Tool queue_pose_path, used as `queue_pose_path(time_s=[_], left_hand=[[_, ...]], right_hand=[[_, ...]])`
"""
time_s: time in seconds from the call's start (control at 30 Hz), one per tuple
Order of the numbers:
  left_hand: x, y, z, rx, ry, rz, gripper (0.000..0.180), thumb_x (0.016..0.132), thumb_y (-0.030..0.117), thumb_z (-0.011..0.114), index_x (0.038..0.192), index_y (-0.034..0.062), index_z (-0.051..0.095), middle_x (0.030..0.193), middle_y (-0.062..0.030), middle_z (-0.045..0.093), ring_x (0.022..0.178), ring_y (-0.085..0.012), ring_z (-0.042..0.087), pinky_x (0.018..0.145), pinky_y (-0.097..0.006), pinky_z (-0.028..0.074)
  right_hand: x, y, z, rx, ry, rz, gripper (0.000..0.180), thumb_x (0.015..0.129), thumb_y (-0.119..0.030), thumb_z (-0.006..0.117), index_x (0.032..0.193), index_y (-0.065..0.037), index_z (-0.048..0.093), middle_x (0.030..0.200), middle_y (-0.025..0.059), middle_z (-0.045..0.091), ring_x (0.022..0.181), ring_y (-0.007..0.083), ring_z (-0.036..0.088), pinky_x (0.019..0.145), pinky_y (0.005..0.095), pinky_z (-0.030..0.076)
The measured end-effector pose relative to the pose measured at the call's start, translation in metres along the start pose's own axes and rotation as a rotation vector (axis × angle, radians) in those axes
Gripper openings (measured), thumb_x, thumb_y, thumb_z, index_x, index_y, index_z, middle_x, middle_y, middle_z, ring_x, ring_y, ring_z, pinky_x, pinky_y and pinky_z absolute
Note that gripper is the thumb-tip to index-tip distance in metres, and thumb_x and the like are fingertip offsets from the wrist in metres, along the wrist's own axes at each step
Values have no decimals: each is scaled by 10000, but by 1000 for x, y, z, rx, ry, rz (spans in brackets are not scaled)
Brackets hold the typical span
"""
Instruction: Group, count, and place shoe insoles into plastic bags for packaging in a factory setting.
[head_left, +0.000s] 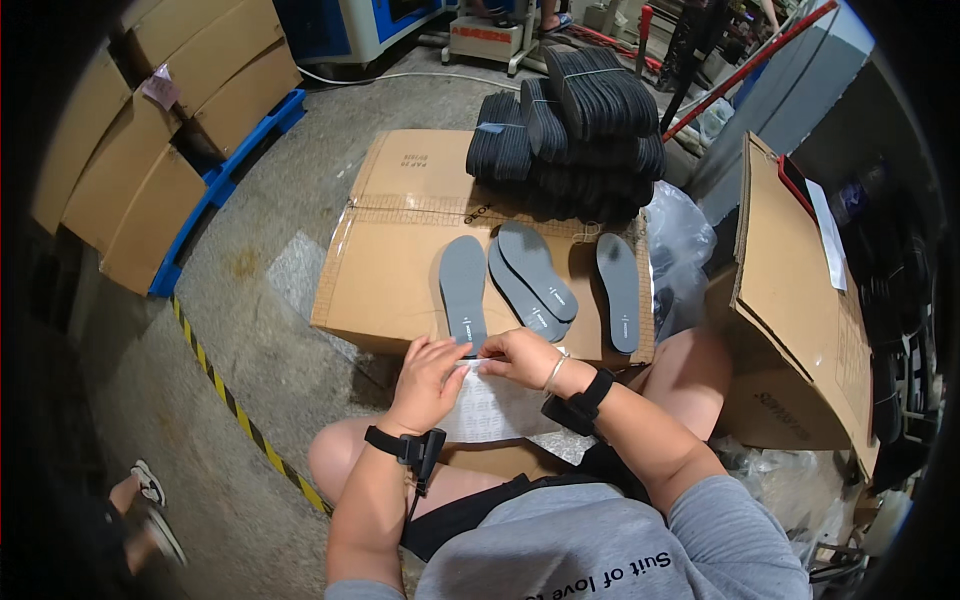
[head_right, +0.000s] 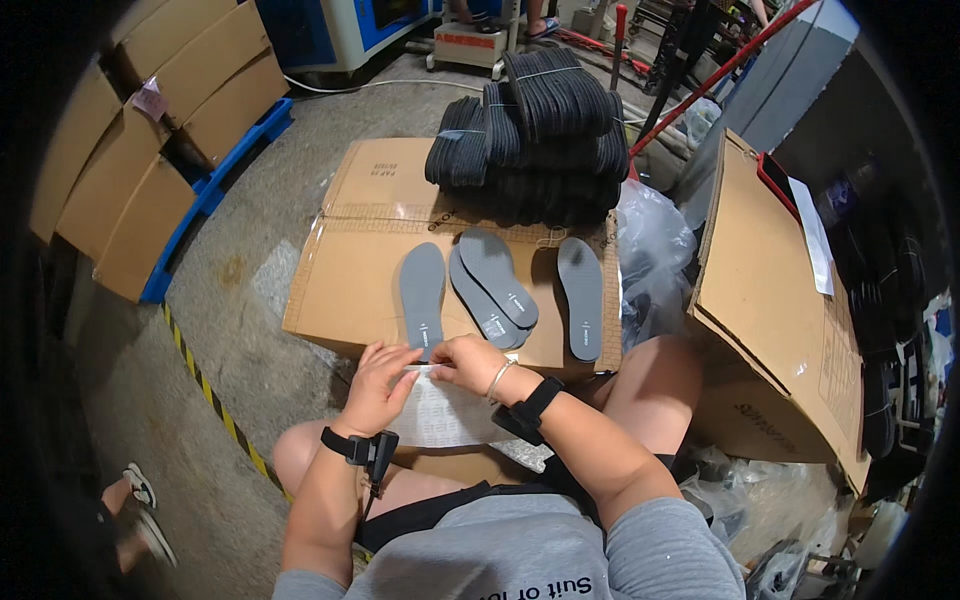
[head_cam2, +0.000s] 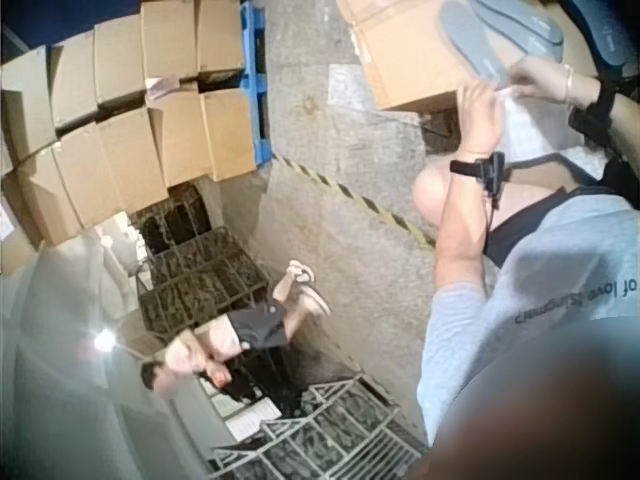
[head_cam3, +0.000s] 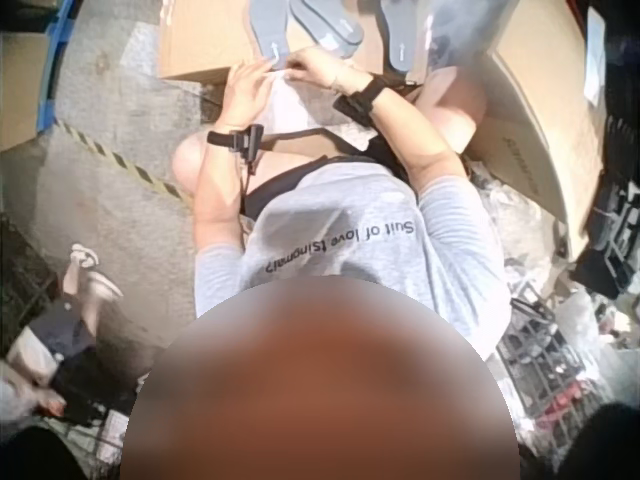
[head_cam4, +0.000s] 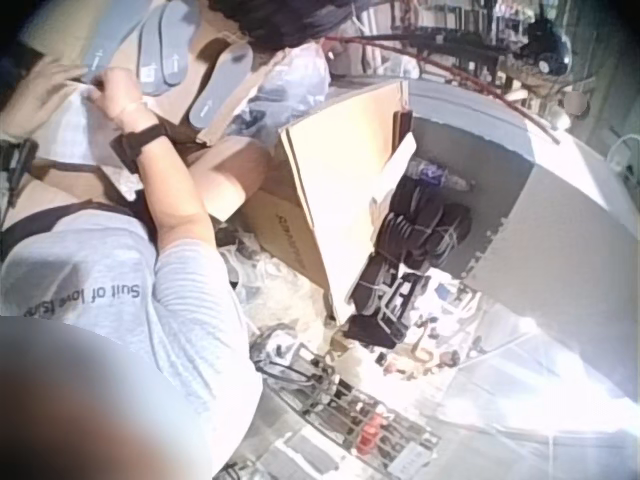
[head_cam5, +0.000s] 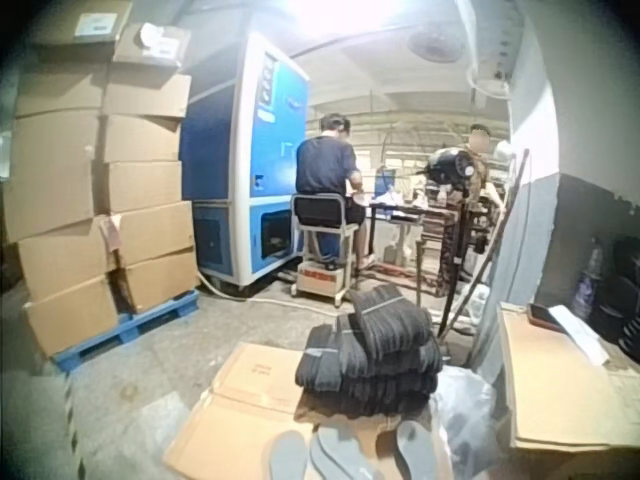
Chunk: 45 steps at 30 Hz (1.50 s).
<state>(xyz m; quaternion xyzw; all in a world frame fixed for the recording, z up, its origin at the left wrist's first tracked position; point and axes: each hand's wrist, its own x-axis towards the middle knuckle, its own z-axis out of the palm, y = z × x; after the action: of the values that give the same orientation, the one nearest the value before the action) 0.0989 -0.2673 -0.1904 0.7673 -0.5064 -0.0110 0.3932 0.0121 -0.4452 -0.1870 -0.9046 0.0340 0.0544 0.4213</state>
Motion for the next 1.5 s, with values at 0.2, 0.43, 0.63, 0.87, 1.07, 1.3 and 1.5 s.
queue_pose_path(time_s=[0.2,0.43,0.63,0.87,1.07,1.3,1.5], left_hand=[[1,-6,-1,-215,-297,-297,166,826,81,542,953,-2,611,855,-156,618,788,-289,591,747,-334,448],[0,-19,5,-412,-330,-413,163,855,99,544,926,-40,592,720,-88,602,677,-117,542,641,-253,442],[-3,-29,13,-540,-441,-554,157,875,95,525,916,-39,595,739,1,580,695,-48,483,633,-217,425],[-5,-34,21,-733,-396,-614,169,865,112,530,907,-35,603,699,-41,589,640,-68,481,589,-241,422],[0,-16,16,-384,-197,-355,130,833,70,531,908,8,618,771,-121,609,684,-222,571,631,-314,450],[-7,-3,15,-165,-255,-209,218,809,49,538,1015,-6,584,858,-190,590,796,-351,568,712,-380,457],[-14,-10,21,-173,-252,-186,294,830,80,511,1105,-23,530,835,-207,584,778,-376,556,707,-435,442]], right_hand=[[2,2,9,114,52,-71,221,758,-189,638,901,-24,607,756,170,627,697,329,599,678,386,465],[-7,0,25,-434,264,-370,181,735,-111,551,907,-70,587,814,88,606,798,238,565,792,344,404],[-19,-5,28,-660,378,-474,271,712,-124,518,959,-24,567,977,82,560,926,220,520,836,342,391],[-22,-4,28,-649,387,-500,258,708,-127,526,942,-27,568,1011,90,564,964,227,519,853,352,390],[-11,3,21,-136,363,-307,179,696,-71,601,873,-49,589,959,108,581,945,271,519,822,365,400],[43,16,-15,103,211,-10,157,767,-171,646,782,-16,622,793,112,606,754,219,571,658,320,450],[68,19,-9,84,-27,54,193,735,-179,674,749,10,639,678,156,600,640,237,583,600,326,454]])
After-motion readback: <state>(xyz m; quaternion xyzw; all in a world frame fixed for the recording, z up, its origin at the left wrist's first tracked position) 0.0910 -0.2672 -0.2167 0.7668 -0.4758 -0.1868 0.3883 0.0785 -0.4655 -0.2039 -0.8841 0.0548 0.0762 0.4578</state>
